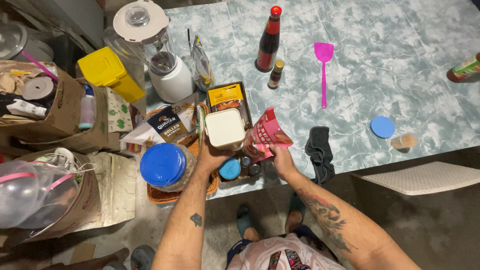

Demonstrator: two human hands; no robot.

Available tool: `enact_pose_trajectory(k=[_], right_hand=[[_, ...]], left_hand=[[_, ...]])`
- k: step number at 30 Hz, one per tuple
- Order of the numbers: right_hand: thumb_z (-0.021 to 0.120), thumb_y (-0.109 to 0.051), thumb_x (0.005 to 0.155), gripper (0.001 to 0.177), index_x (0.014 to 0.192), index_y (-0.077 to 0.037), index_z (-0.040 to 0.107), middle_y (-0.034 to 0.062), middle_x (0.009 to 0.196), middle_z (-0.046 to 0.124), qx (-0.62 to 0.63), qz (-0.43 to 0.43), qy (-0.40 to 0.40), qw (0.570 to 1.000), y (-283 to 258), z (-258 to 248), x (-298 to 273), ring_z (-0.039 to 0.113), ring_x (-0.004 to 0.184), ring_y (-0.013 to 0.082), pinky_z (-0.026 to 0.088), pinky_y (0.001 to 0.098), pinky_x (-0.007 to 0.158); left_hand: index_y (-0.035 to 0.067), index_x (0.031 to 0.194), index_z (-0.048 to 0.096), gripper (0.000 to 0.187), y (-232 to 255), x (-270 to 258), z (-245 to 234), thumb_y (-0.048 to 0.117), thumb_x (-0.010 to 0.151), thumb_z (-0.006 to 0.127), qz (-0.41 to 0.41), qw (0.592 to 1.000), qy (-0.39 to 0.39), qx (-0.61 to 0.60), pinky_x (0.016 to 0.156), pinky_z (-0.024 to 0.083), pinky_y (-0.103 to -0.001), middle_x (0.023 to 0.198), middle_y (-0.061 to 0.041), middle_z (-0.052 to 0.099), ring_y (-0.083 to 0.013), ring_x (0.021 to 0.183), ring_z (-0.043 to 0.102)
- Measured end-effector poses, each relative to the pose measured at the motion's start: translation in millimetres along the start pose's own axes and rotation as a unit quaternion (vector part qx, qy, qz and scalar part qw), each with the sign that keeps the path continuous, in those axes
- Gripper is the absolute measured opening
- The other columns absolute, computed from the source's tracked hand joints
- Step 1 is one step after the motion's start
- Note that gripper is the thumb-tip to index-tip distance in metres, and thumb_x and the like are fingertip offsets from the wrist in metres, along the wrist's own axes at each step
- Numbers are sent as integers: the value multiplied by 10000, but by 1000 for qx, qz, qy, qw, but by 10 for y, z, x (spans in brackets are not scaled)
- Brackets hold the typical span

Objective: The person wipes the inside and outside of a plastic storage container with a cloth, then places the container back into a larger storage box.

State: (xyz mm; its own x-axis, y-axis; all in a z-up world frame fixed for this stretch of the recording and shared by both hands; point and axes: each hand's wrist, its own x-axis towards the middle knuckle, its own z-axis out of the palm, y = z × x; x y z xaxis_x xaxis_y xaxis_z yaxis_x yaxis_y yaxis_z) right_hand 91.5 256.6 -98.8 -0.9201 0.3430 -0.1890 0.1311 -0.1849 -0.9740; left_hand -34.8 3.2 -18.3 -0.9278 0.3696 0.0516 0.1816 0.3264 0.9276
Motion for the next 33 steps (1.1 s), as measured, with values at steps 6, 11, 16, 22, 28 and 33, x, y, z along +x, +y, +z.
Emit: enact_pose_trajectory(k=[6, 11, 16, 22, 28, 33], right_hand=[[444, -216, 1000, 333, 960, 16, 679, 61, 926, 711, 64, 4, 20, 998, -334, 165, -177, 656, 871, 157, 525, 339, 821], [453, -217, 1054, 385, 933, 68, 681, 116, 866, 705, -114, -80, 29, 990, -243, 111, -207, 641, 827, 193, 499, 356, 796], [455, -198, 1028, 342, 991, 55, 683, 82, 922, 707, 21, -56, 18, 998, -331, 160, -254, 656, 857, 177, 521, 359, 817], [476, -198, 1070, 359, 988, 81, 687, 123, 948, 697, -25, -49, 20, 998, -200, 166, -163, 624, 893, 211, 489, 383, 838], [454, -226, 1055, 352, 1085, 21, 703, 197, 1031, 739, -301, -197, 25, 933, 196, 68, 67, 691, 997, 294, 523, 379, 891], [456, -216, 1041, 367, 1110, 47, 703, 207, 1057, 749, -193, -154, -8, 969, 159, 203, 181, 701, 1001, 292, 529, 386, 879]], left_hand=[[1, 1483, 244, 1272, 209, -45, 35, 341, 537, 1023, 21, 989, 21, 144, 1186, 357, -449, 1420, -200, 484, -311, 1338, 471], [20, 1483, 259, 1275, 427, -185, 265, 395, 511, 995, -115, 982, 102, 107, 1160, 410, -441, 1419, -177, 482, -294, 1338, 496], [13, 1461, 302, 1231, 401, -280, 437, 450, 538, 989, -100, 969, 174, 147, 1153, 413, -491, 1395, -198, 484, -336, 1320, 503], [-6, 1448, 284, 1258, 394, -318, 543, 575, 574, 977, -156, 945, 191, 215, 1138, 344, -565, 1384, -228, 436, -381, 1340, 422], [-51, 1413, 403, 1126, 334, -415, 385, 447, 573, 964, -58, 960, 130, 243, 1146, 381, -506, 1377, -258, 453, -411, 1334, 428], [-63, 1370, 449, 1076, 458, -407, 501, 448, 572, 959, -201, 940, 191, 201, 1160, 395, -483, 1411, -271, 493, -407, 1339, 478]])
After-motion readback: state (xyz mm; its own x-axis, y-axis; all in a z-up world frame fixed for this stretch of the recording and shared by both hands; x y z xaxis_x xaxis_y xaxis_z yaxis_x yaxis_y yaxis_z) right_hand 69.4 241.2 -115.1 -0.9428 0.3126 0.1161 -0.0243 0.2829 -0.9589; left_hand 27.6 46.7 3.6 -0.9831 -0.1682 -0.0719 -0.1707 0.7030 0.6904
